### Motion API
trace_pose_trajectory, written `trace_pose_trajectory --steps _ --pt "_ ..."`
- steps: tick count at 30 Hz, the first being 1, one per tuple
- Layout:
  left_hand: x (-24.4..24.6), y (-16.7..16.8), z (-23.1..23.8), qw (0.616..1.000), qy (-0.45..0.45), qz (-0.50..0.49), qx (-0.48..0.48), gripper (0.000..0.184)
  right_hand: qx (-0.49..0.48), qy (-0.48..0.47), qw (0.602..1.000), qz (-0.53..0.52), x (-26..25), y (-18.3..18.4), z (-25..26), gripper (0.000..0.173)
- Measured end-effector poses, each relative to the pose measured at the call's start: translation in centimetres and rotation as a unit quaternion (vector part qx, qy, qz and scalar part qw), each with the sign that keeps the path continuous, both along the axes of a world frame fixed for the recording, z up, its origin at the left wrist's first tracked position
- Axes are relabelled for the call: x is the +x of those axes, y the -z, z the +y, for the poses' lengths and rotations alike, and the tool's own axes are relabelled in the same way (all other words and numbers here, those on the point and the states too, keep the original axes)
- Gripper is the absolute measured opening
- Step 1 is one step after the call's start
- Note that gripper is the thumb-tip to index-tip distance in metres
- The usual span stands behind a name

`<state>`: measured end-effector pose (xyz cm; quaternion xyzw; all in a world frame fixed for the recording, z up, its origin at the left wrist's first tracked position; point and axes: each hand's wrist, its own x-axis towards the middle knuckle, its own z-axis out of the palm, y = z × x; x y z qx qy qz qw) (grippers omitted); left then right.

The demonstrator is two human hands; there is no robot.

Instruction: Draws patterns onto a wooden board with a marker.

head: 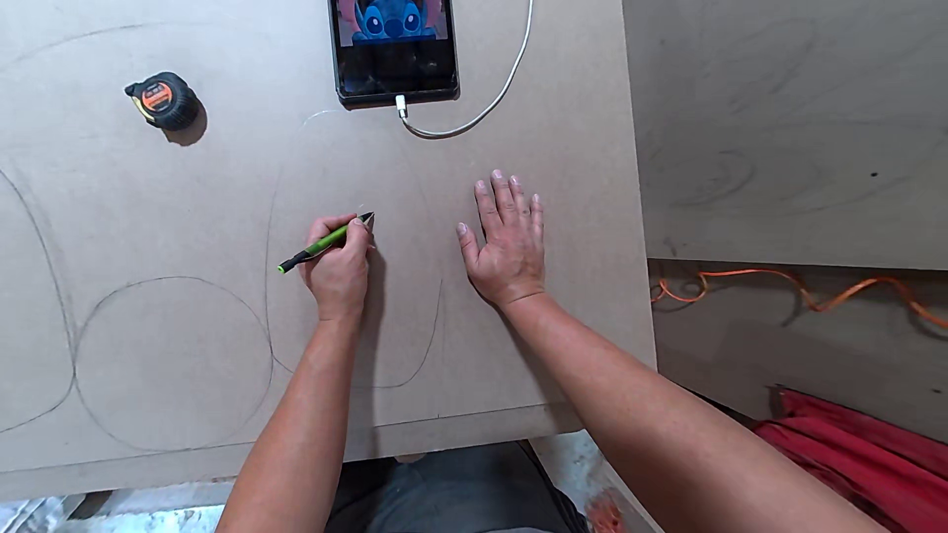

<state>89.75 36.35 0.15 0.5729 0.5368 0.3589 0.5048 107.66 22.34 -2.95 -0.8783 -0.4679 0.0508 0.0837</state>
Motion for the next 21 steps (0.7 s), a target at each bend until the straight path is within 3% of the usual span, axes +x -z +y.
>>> trace_pose_trajectory --steps 5,10,16,21 --pt "-0.2 0.1 0.0 0.999 0.027 0.027 -0.009 0.007 -0.002 0.000 1.000 0.000 0.0 0.1 0.0 0.069" --pt "-1.7 0.3 0.1 0.984 0.175 0.041 -0.001 0.011 -0.004 -0.001 1.000 0.003 0.1 0.1 0.0 0.069" --pt "-0.5 -0.2 -0.3 0.995 0.085 0.047 -0.024 0.008 -0.002 -0.001 1.000 0.001 0.0 0.1 0.0 0.068" --pt "-2.5 -0.9 -1.2 0.965 0.257 0.047 -0.022 0.008 -0.008 0.002 1.000 0.010 0.0 0.0 0.0 0.069"
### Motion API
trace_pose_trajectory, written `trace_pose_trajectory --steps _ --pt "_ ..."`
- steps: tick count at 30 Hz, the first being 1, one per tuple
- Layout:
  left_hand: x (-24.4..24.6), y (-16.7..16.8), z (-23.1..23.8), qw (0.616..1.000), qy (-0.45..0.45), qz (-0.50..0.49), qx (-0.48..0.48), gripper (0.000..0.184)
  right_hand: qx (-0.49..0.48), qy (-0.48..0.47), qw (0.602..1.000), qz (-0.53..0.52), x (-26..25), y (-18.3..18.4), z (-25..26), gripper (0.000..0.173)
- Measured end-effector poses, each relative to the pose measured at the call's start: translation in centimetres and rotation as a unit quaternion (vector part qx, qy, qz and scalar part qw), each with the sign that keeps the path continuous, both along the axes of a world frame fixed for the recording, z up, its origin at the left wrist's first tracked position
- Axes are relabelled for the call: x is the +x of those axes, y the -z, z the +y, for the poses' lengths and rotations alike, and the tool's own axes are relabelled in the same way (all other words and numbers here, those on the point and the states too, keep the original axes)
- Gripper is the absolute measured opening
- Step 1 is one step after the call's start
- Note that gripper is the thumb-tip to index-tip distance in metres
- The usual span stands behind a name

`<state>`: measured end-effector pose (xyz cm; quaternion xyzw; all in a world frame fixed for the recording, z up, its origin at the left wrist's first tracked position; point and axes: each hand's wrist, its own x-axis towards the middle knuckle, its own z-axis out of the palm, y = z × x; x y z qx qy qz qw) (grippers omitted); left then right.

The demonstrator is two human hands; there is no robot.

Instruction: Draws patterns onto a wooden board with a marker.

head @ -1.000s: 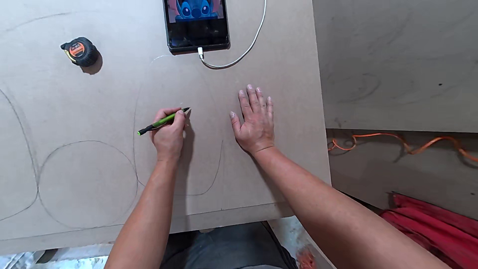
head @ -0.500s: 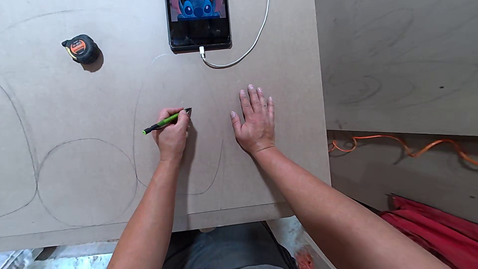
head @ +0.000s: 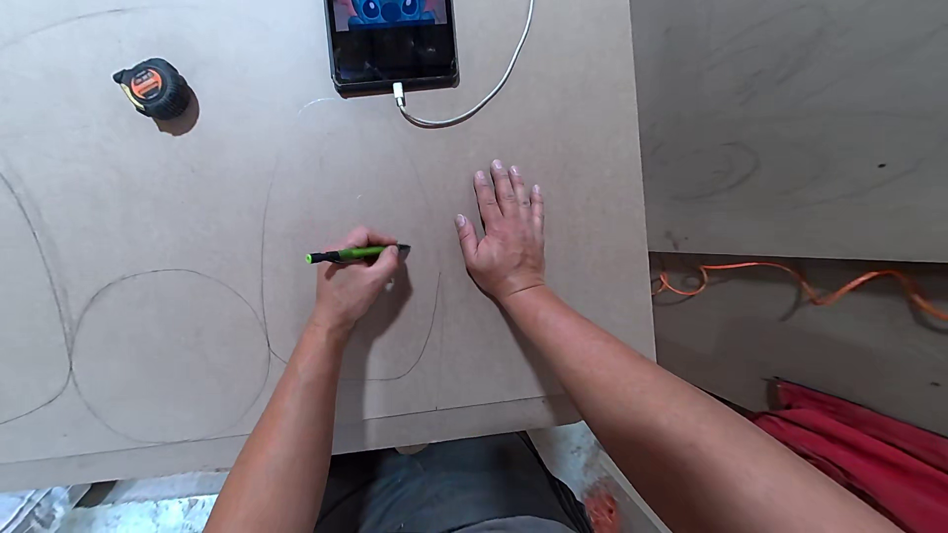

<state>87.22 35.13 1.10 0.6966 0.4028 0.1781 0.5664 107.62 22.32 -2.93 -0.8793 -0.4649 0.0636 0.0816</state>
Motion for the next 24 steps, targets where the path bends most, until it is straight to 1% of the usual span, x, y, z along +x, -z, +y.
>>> trace_pose_trajectory --steps 1,2,5,7,9,13,15,18,21,24 --pt "-0.2 -0.2 -0.2 1.000 0.011 -0.002 -0.008 0.007 0.002 0.000 1.000 -0.001 0.0 0.0 0.0 0.069" --pt "-0.2 -0.1 -0.3 1.000 0.002 -0.002 -0.015 0.008 0.006 0.000 1.000 -0.002 0.1 0.0 0.0 0.069" --pt "0.3 0.6 -0.3 0.997 -0.069 0.007 -0.019 0.011 0.007 -0.001 1.000 -0.004 0.1 0.2 0.1 0.068" --pt "0.7 0.6 -0.6 0.997 -0.080 0.012 -0.011 0.010 0.011 -0.002 1.000 -0.006 0.1 0.2 0.1 0.068" --pt "0.2 0.3 -1.1 0.999 -0.043 0.011 -0.011 0.009 0.011 -0.001 1.000 -0.006 0.1 0.2 0.0 0.068" --pt "-2.3 -0.1 -2.6 0.997 0.063 -0.014 -0.031 0.007 0.005 -0.005 1.000 -0.005 0.0 -0.1 0.1 0.069" --pt "-3.1 0.0 -3.1 0.996 0.073 -0.022 -0.043 0.007 0.005 -0.005 1.000 -0.004 0.1 0.0 0.1 0.069" --pt "-2.6 -0.1 -3.2 0.998 0.024 -0.012 -0.060 0.007 0.003 -0.004 1.000 -0.006 0.1 0.0 0.0 0.069" --pt "-0.8 0.2 -2.2 0.999 -0.033 0.002 -0.036 0.009 0.004 -0.005 1.000 -0.004 0.2 0.0 0.1 0.069" --pt "-0.2 0.0 -1.9 0.999 -0.024 0.017 -0.027 0.010 0.008 -0.007 1.000 -0.008 0.2 0.1 0.1 0.069"
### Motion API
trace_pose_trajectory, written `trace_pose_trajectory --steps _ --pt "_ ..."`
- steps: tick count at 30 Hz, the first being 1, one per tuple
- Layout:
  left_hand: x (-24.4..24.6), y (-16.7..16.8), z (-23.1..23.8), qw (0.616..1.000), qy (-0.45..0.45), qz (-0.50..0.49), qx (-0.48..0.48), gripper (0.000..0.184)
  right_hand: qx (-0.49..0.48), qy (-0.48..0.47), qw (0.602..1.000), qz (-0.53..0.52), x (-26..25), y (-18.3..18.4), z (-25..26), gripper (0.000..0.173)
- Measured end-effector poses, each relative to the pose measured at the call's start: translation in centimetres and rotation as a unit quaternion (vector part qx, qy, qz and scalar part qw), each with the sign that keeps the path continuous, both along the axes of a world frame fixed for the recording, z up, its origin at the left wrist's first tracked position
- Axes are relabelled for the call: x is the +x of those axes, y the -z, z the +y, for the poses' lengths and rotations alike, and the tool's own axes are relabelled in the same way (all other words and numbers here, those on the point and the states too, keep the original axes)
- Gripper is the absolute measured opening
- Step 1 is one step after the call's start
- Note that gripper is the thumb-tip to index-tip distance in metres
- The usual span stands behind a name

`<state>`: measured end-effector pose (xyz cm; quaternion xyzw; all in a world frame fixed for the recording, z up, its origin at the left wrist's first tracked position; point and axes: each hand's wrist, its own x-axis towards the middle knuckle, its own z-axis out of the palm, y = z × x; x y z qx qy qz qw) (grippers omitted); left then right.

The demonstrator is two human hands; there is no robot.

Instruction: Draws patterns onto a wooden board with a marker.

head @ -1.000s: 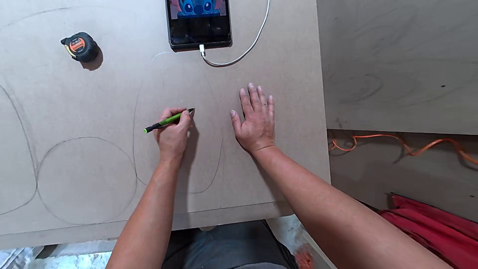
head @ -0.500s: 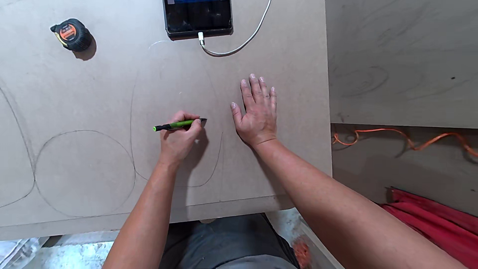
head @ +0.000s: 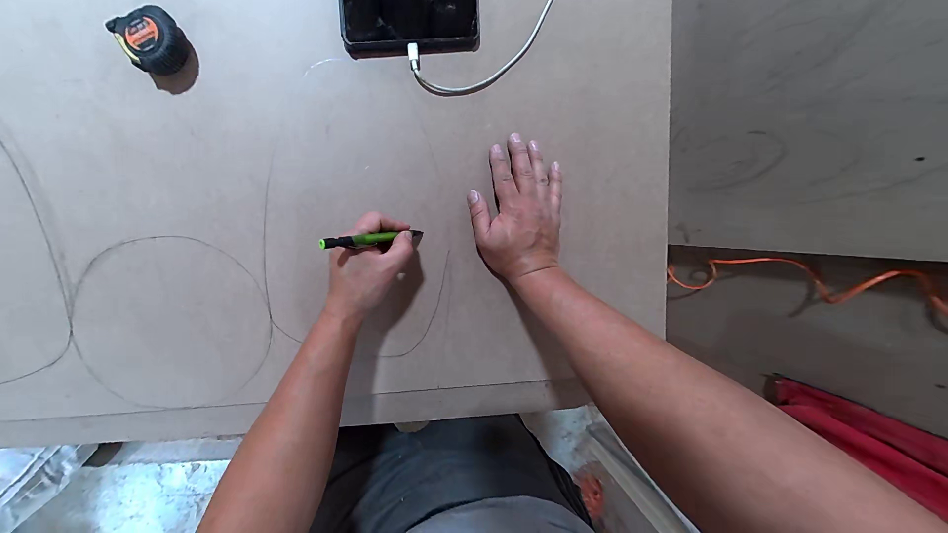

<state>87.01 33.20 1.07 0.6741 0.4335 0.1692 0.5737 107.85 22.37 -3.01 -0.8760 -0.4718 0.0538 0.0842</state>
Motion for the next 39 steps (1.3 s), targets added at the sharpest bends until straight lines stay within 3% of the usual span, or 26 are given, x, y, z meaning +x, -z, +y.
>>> trace_pose_trajectory --steps 7,14,20,25,33,39 --pt "-5.9 -0.1 -4.2 0.996 0.081 -0.020 -0.006 0.007 0.002 0.001 1.000 0.003 -0.2 -0.2 0.0 0.069" --pt "-6.6 -0.2 -6.0 1.000 0.004 -0.010 -0.024 0.007 -0.010 0.002 1.000 0.001 0.0 -0.2 0.0 0.070" --pt "-7.3 -0.1 -7.3 1.000 0.029 -0.006 0.001 0.007 -0.009 0.001 1.000 0.000 -0.1 -0.3 0.0 0.069" --pt "-11.1 -0.4 -8.7 1.000 -0.022 0.002 -0.014 0.008 0.001 0.002 1.000 -0.001 0.0 -0.2 0.0 0.069" --pt "-8.8 0.2 -9.3 0.999 -0.046 -0.029 0.009 0.009 -0.008 -0.002 1.000 0.000 0.0 -0.3 0.0 0.069" --pt "-11.7 -0.2 -10.0 0.997 -0.071 -0.015 0.002 0.008 -0.006 0.000 1.000 -0.001 -0.1 -0.3 0.0 0.069"
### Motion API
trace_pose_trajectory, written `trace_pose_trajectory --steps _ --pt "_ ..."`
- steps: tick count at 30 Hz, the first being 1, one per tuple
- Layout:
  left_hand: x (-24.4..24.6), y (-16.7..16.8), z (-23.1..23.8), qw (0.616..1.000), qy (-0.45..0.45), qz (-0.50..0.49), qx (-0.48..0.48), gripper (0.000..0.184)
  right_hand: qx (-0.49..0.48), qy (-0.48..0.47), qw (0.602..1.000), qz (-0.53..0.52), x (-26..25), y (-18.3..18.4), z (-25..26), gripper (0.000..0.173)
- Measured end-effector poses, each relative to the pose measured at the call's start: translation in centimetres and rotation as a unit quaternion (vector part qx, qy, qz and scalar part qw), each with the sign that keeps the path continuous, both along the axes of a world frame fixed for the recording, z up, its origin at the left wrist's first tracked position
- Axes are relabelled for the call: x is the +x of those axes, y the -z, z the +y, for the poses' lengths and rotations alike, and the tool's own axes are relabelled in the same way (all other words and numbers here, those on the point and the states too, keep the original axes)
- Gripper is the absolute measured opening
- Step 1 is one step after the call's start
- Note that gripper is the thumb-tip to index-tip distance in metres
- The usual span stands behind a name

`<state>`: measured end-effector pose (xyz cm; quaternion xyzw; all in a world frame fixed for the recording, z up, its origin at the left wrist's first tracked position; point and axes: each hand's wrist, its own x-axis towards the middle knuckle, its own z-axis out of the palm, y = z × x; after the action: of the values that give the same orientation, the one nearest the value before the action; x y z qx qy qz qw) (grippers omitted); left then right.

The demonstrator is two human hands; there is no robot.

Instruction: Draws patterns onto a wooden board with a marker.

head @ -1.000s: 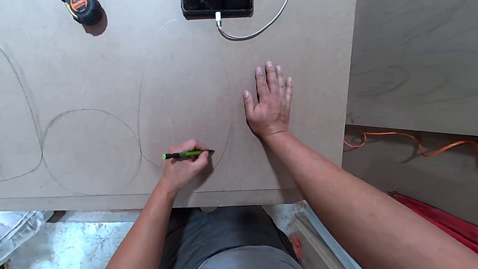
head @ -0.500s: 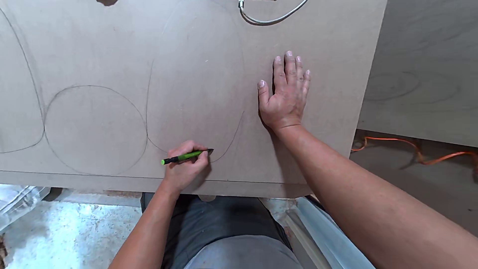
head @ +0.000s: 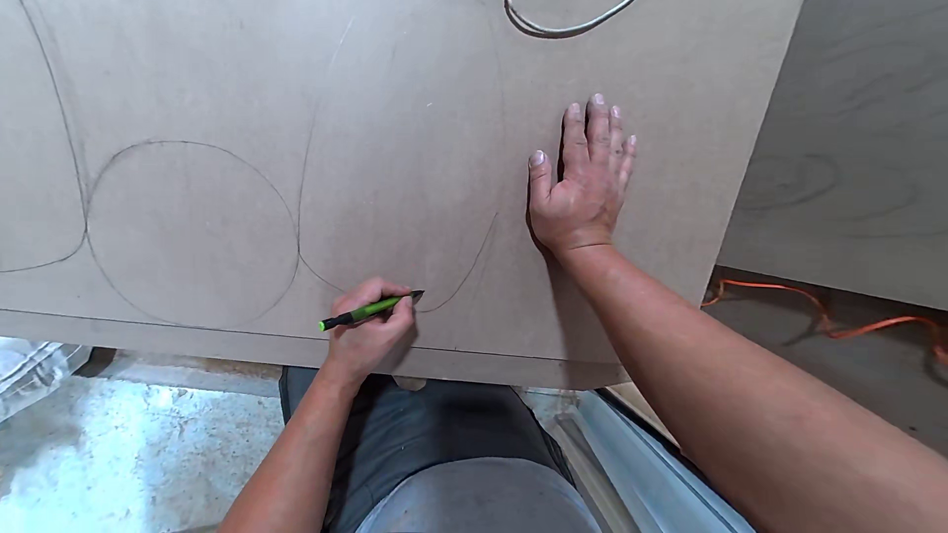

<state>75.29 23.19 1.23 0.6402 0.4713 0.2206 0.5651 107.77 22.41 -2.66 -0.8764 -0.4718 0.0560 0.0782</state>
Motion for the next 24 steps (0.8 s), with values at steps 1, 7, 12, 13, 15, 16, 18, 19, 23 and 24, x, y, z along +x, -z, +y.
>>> trace_pose_trajectory --steps 1,7,12,13,15,16,18,19,23,24 --pt "-0.2 0.0 0.0 1.000 -0.011 0.002 -0.003 0.009 -0.001 0.000 1.000 -0.001 0.0 0.0 0.0 0.069" --pt "3.3 0.2 0.5 1.000 -0.001 -0.017 0.006 0.009 0.002 0.001 1.000 -0.002 -0.1 0.1 0.1 0.068" --pt "4.6 0.2 0.6 1.000 0.018 -0.014 0.018 0.008 0.001 0.001 1.000 -0.002 0.0 0.0 0.1 0.069" --pt "4.1 0.2 0.4 1.000 0.016 -0.012 0.017 0.009 0.000 0.001 1.000 -0.002 -0.1 0.0 0.0 0.069" --pt "2.5 0.1 -0.1 1.000 0.011 0.000 0.017 0.009 0.000 0.002 1.000 -0.001 -0.1 0.1 0.0 0.069" --pt "1.7 0.0 -0.4 1.000 0.004 0.009 0.014 0.009 0.000 0.001 1.000 0.001 -0.1 0.0 0.0 0.069" --pt "0.5 -0.3 -0.8 0.999 -0.019 0.024 0.013 0.009 0.001 0.000 1.000 0.003 0.0 0.0 0.0 0.069" --pt "0.1 -0.1 -1.0 0.999 -0.034 0.021 0.009 0.010 0.002 0.000 1.000 0.004 0.0 0.1 0.0 0.069" --pt "0.6 0.3 -1.5 0.999 -0.052 0.006 0.007 0.010 0.000 0.000 1.000 0.002 0.0 0.1 0.0 0.070" --pt "1.0 0.3 -1.7 0.999 -0.045 0.007 0.015 0.010 0.000 -0.001 1.000 0.000 0.0 0.1 0.0 0.070"
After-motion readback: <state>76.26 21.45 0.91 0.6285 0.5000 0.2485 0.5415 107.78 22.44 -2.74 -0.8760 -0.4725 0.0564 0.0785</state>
